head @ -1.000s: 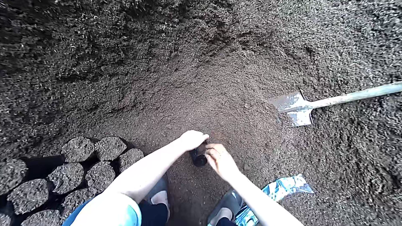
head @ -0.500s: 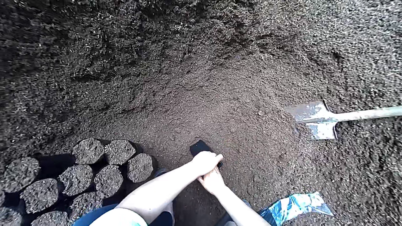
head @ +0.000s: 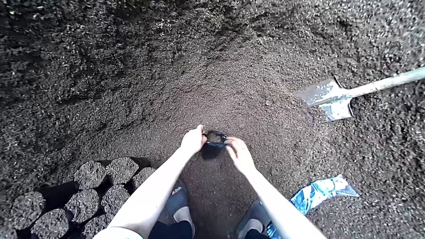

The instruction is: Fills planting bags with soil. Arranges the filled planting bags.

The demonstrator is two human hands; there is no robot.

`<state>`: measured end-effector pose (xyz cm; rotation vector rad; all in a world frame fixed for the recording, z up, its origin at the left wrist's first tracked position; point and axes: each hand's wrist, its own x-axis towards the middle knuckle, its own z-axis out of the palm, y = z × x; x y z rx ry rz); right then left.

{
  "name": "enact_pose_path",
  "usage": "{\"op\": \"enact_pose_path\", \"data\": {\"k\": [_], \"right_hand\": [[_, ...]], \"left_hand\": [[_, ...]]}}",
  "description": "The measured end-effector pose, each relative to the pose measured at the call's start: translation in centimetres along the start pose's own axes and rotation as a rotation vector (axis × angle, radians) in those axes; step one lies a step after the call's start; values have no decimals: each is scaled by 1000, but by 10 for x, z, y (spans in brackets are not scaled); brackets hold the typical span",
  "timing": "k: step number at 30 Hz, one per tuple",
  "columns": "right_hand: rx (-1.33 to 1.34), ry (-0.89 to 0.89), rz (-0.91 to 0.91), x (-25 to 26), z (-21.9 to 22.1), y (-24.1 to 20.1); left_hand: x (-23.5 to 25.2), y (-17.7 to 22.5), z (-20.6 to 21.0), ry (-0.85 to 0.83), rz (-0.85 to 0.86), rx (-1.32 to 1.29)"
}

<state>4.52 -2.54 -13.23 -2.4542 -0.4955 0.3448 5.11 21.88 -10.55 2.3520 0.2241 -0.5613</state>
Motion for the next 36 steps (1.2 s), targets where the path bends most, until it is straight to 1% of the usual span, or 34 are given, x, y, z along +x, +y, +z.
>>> {"op": "enact_pose_path", "data": {"k": [1, 2, 3, 4, 5, 6, 7, 8, 10, 11, 12, 14, 16, 18, 20, 21, 23, 25, 27, 29, 31, 32, 34, 36], "right_hand": [[180, 24, 233, -10, 10, 13], [419, -42, 526, -22, 22, 21], [711, -144, 814, -35, 41, 31], [1013, -283, 1046, -48, 62, 43], [1271, -364, 1188, -59, 82, 55], [1459, -330, 1254, -64, 97, 61], [1587, -220, 1274, -59, 105, 64], [1669, -86, 1272, -48, 107, 66], [1749, 156, 1263, -21, 105, 68], [1786, 218, 1246, -8, 103, 70], [1803, 239, 1224, 4, 102, 72], [1854, 298, 1165, 24, 104, 73], [1926, 416, 1092, 49, 106, 73], [2065, 486, 970, 76, 105, 78], [2218, 507, 802, 106, 108, 88], [2262, 505, 751, 118, 108, 92], [2237, 504, 811, 130, 98, 92], [2124, 488, 872, 131, 81, 89], [2041, 436, 852, 128, 51, 81], [2032, 315, 746, 121, 18, 73], [2077, 119, 545, 108, -1, 72], [2083, 28, 473, 99, -11, 67], [2073, -74, 448, 79, -32, 47], [2029, -96, 537, 54, -45, 22]], "left_hand": [[1, 1, 2, 13, -15, -15], [1, 3, 3, 14, -19, -31], [1, 5, 5, 7, -6, -31], [0, 7, 7, -8, 29, -24], [-2, 8, 9, -39, 83, -9], [-3, 10, 11, -84, 149, 20], [-3, 11, 11, -147, 208, 82], [-2, 14, 11, -226, 242, 175], [-4, 23, 11, -395, 244, 384], [-4, 27, 10, -453, 231, 462], [-4, 31, 7, -488, 216, 504], [-3, 32, 4, -490, 176, 485], [-3, 33, 5, -439, 110, 416], [-4, 34, 12, -375, 46, 370], [-5, 32, 20, -343, 63, 279], [-5, 31, 24, -328, 98, 208], [-6, 32, 30, -308, 149, 50], [0, 31, 30, -313, 103, -85], [8, 27, 26, -296, 13, -201], [13, 28, 22, -292, -45, -278], [11, 31, 23, -308, -49, -328], [10, 32, 25, -308, -43, -343], [8, 33, 30, -300, -24, -348], [4, 37, 33, -285, -23, -334]]}}
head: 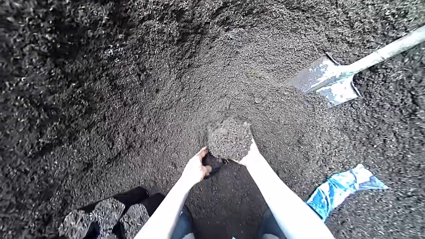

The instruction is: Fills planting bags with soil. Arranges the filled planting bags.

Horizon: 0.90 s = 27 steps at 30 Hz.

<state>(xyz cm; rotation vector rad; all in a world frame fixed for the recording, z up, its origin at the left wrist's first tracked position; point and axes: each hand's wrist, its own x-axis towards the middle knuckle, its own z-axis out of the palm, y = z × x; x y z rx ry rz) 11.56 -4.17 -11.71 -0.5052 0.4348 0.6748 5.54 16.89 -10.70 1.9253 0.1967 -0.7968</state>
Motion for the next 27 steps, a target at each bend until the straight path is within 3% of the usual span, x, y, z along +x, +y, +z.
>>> {"op": "enact_pose_path", "data": {"k": [6, 9, 13, 16, 18, 20, 24, 27], "right_hand": [[-367, 167, -44, -30, 29, 34], [-832, 250, -123, -40, 55, 38], [-1696, 331, -222, -35, 52, 33], [-2034, 353, 29, -20, 37, 41], [-2128, 342, 76, -21, 36, 45], [-2166, 357, 3, -39, 45, 39], [-2125, 381, -246, -92, 74, 17], [-2031, 481, -455, -91, 57, 13]], "left_hand": [[-20, 0, 5, 107, -58, 178], [-27, -2, 3, 142, -45, 185], [-24, -14, 1, 142, 17, 204], [-18, -16, 5, 120, 32, 200], [-20, -10, 10, 127, 60, 183], [-33, 4, 12, 154, 101, 172], [-77, 41, 15, 258, 210, 102], [-67, 46, 29, 319, 286, -38]]}}
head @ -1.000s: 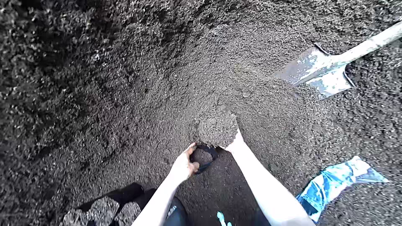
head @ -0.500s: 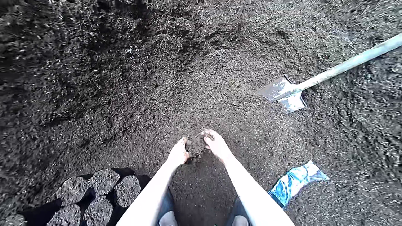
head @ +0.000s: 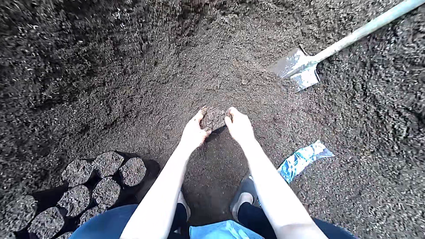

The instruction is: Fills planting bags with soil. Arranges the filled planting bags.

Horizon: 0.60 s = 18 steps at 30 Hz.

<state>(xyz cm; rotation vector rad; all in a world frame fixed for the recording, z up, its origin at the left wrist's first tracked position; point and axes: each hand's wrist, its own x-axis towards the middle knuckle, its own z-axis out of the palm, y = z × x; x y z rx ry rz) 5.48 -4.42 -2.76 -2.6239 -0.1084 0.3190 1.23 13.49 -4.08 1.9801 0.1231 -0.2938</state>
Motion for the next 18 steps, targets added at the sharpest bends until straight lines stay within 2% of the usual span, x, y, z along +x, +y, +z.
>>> {"op": "enact_pose_path", "data": {"k": [2, 4, 6, 8, 10, 12, 13, 15, 18], "right_hand": [[-38, -49, 62, 15, 34, 25], [-97, -224, 122, 27, 59, 47], [-106, -274, 130, 34, 49, 46], [-65, -218, 103, 30, 29, 40], [44, -160, 85, 27, 23, 47], [245, -197, 129, 33, 37, 68], [414, -236, 208, 38, 49, 82], [859, -241, 500, 46, 78, 112], [1323, -113, 860, 58, 127, 146]], "left_hand": [[24, -29, 20, -64, -63, 44], [42, -55, 36, -153, -112, 169], [53, -45, 33, -188, -124, 245], [49, -25, 27, -147, -95, 231], [46, -24, 28, -118, -74, 187], [56, -42, 37, -140, -70, 226], [61, -50, 40, -154, -73, 261], [65, -50, 39, -184, -82, 306], [62, -42, 42, -207, -75, 390]]}}
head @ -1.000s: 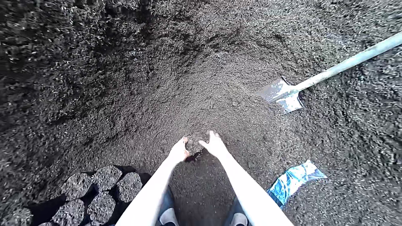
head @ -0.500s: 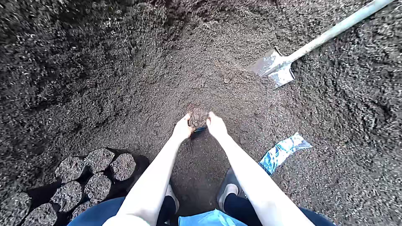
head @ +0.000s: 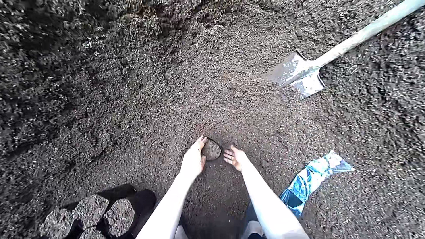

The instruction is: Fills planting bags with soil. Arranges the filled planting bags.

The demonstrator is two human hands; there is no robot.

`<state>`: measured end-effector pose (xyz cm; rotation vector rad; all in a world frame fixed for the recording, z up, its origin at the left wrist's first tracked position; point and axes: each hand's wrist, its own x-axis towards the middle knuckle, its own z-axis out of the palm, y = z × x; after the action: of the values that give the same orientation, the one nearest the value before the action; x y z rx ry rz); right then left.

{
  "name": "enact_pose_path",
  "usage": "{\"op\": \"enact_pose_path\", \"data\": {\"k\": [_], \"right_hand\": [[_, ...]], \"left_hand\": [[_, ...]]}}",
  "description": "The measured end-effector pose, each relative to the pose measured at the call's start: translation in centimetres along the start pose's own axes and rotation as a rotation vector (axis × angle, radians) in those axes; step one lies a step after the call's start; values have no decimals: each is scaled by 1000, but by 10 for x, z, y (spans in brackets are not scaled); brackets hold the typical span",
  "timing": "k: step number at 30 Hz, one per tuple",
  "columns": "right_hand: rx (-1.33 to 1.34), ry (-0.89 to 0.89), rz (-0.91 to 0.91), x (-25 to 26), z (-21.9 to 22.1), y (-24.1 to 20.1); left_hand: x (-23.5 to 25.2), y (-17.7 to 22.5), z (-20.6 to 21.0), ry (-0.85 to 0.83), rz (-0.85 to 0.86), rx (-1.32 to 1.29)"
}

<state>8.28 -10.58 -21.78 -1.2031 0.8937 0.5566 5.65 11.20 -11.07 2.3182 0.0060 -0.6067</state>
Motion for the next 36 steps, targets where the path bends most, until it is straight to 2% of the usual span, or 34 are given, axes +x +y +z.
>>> {"op": "enact_pose_path", "data": {"k": [3, 5, 8, 11, 14, 17, 21, 25, 28, 31, 34, 36], "right_hand": [[444, 26, 11, 34, 21, 4], [626, 4, -13, 52, 41, -4], [835, -76, -53, 73, 67, -20], [951, -160, -92, 87, 90, -54], [933, -146, -65, 106, 107, -83], [908, -145, -63, 105, 107, -85], [748, -240, -129, 76, 92, -91], [624, -316, -107, 5, 73, -99], [539, -375, -115, -48, 61, -97], [434, -427, -141, -85, 54, -85], [267, -313, -156, -110, 55, -75], [85, -235, -268, -120, 57, -69]], "left_hand": [[3, 4, 6, -28, -11, 201], [7, -1, 9, -26, -24, 219], [9, -20, 20, 165, 101, 147], [15, -34, 23, 277, 253, 180], [24, -49, 18, 339, 438, 261], [26, -50, 11, 309, 477, 282], [1, -49, 0, 46, 282, 61], [-8, -34, -2, -64, 184, -119], [7, -9, -12, -100, 71, -139], [19, 5, -14, -102, 38, -160], [19, 12, -12, -95, -2, -161], [15, 11, -11, -89, -32, -137]]}}
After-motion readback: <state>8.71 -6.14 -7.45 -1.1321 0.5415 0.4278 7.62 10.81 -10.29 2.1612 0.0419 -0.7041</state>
